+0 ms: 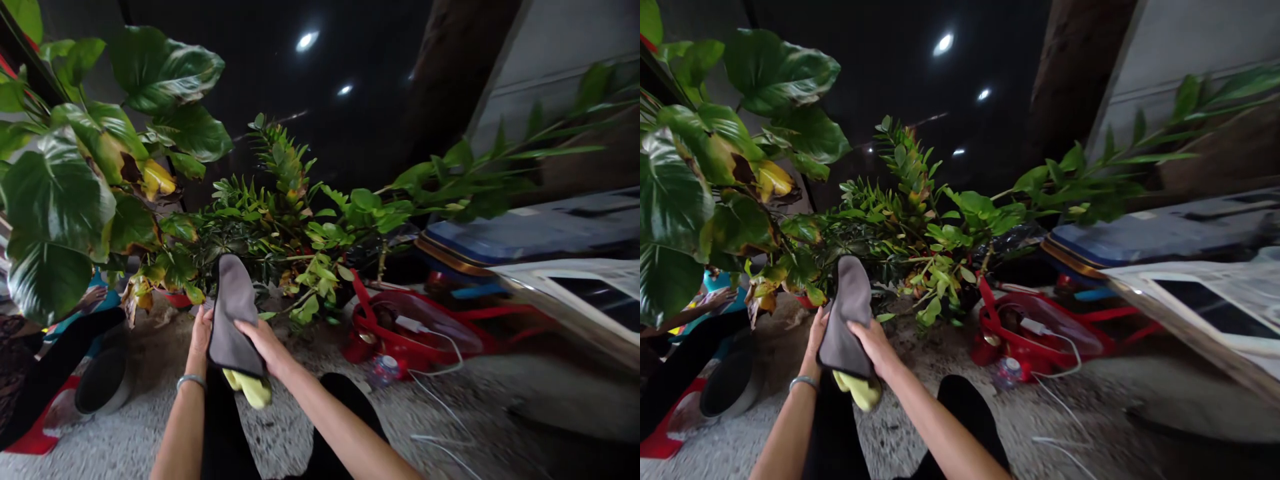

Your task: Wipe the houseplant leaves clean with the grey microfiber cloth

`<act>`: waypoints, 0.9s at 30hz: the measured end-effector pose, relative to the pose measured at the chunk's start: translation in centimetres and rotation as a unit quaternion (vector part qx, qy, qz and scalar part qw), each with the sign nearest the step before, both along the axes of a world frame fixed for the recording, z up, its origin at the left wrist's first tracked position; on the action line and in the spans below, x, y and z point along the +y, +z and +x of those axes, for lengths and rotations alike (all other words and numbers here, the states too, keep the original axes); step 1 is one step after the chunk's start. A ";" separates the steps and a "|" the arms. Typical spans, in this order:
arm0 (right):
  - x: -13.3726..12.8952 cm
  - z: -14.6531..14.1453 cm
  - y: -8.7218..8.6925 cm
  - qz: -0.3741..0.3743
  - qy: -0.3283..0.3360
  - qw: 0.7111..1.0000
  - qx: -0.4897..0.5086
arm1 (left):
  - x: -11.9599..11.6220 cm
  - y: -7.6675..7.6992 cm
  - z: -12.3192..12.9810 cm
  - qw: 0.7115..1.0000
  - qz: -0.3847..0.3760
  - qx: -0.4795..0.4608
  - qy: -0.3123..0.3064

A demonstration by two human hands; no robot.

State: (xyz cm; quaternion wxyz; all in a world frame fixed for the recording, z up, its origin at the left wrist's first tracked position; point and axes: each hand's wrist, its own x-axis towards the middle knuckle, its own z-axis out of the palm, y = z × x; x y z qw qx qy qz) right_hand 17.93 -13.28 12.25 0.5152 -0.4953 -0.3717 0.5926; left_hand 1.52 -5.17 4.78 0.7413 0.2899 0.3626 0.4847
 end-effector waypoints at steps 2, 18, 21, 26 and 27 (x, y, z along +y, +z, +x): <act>-3.0 0.6 -2.5 -0.029 0.016 0.999 -0.025 | 0.2 -0.1 -0.7 0.999 -0.002 -0.012 0.034; -10.5 0.8 4.0 0.211 0.070 0.857 -0.464 | -17.0 3.9 2.1 0.984 0.147 0.085 0.045; -11.6 -0.7 4.7 0.243 0.051 0.853 -0.459 | -17.7 3.1 2.3 0.988 0.123 0.065 0.066; -12.8 -0.7 4.2 0.273 0.028 0.879 -0.389 | -18.8 2.5 2.6 0.993 0.105 0.035 0.049; -12.8 -0.4 3.9 0.273 0.029 0.889 -0.368 | -19.1 2.8 2.7 0.994 0.102 0.032 0.039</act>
